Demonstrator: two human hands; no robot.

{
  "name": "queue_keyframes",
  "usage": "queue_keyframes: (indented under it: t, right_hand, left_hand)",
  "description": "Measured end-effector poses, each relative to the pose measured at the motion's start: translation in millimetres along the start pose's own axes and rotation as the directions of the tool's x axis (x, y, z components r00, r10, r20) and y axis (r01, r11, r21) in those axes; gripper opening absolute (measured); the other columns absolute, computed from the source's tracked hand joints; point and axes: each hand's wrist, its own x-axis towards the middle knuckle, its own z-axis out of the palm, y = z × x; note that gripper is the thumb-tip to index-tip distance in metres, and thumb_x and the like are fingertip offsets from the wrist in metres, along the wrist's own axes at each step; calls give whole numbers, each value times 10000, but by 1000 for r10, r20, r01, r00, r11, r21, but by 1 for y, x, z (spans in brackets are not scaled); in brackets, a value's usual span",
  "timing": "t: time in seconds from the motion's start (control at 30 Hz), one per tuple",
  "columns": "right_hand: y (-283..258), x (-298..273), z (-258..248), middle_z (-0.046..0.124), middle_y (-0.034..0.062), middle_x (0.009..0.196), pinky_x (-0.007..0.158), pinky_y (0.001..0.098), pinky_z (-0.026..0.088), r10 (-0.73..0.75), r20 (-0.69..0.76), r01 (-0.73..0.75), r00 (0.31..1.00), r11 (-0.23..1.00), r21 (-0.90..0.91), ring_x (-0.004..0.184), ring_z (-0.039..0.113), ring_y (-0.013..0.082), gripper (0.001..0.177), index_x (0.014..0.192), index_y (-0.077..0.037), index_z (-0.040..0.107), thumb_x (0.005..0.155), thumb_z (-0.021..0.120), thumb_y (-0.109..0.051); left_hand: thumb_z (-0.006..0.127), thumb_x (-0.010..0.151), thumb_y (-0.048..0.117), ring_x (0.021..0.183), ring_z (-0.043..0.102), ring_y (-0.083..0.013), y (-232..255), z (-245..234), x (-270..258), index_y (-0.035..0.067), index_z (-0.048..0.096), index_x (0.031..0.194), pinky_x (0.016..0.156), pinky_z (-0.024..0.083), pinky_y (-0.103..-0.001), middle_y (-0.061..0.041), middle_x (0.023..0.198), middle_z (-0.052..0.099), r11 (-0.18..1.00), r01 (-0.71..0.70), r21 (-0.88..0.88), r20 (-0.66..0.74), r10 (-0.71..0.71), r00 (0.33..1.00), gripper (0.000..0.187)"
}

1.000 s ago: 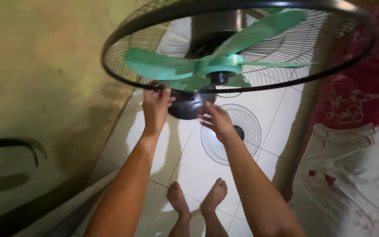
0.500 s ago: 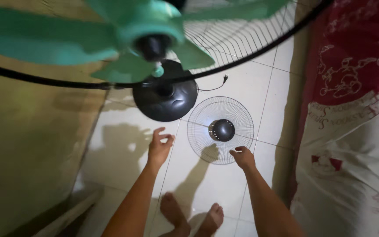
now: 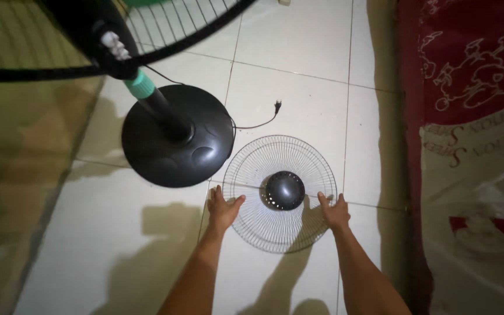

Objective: The person assembles a standing electric fan by hand. They attach the light green fan blades to the motor hub, then fit the front and rear wire cages over the blades, aligning and securing them in place.

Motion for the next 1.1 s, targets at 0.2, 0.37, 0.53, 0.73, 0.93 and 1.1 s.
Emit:
queue_keyframes:
  t: [0.2,0.37,0.53,0.73,0.93,1.1]
  right_hand:
    - [-12,0,22,439,295,1520,1135,513,408,354,69,-359,933,896,263,1422,420,453,1112,1584,-104,352,759,656,-784]
    - [-28,-39,-11,440,278,1504,1099,539,445,315,187,-365,931,844,393,1383,463,427,1005,1527,-110,407,789,629,-755]
    - [-46,-103,-41,477,292,1461,1122,510,405,163,-2,-157,987,952,264,1362,471,432,890,1510,-75,448,884,650,-674]
    - [-43,-166,-132,492,376,1342,881,532,385,161,-163,6,973,694,720,1079,434,467,748,1594,-26,341,1034,508,-493]
    - [-57,-210,-265,489,56,1531,1127,418,316,282,21,-128,959,368,921,1363,467,204,951,1578,-54,451,1017,188,-775]
    - [-151,-222,-315,506,71,1450,1108,542,327,114,61,-92,992,297,950,1320,461,250,839,1524,-89,374,997,227,-725]
  left_hand:
    - [811,768,625,1546,92,-405,13,43,1,-26,155,1571,1244,78,-501,-267,1630,181,991,116,-64,-17,-117,993,1224]
    - [828,654,574,1484,393,-361,17,-6,-56,-33,301,1551,1252,317,-410,-247,1583,405,955,100,-279,-109,-135,985,1204]
    - [884,710,455,1450,323,-407,72,-89,-147,7,250,1567,1203,242,-507,-280,1632,222,962,73,-262,-142,-113,983,1157]
    - [814,789,390,1508,162,-429,181,-210,-275,45,185,1580,1206,182,-539,-270,1625,175,930,-29,-366,-244,-66,968,1068]
    - [624,945,397,1412,311,-408,272,-287,-393,46,253,1570,1123,278,-545,-244,1528,269,900,-8,-435,-407,-189,894,807]
    - [475,998,445,1345,381,-376,281,-334,-395,47,406,1529,1078,360,-504,-236,1466,316,894,-174,-413,-589,-116,800,668]
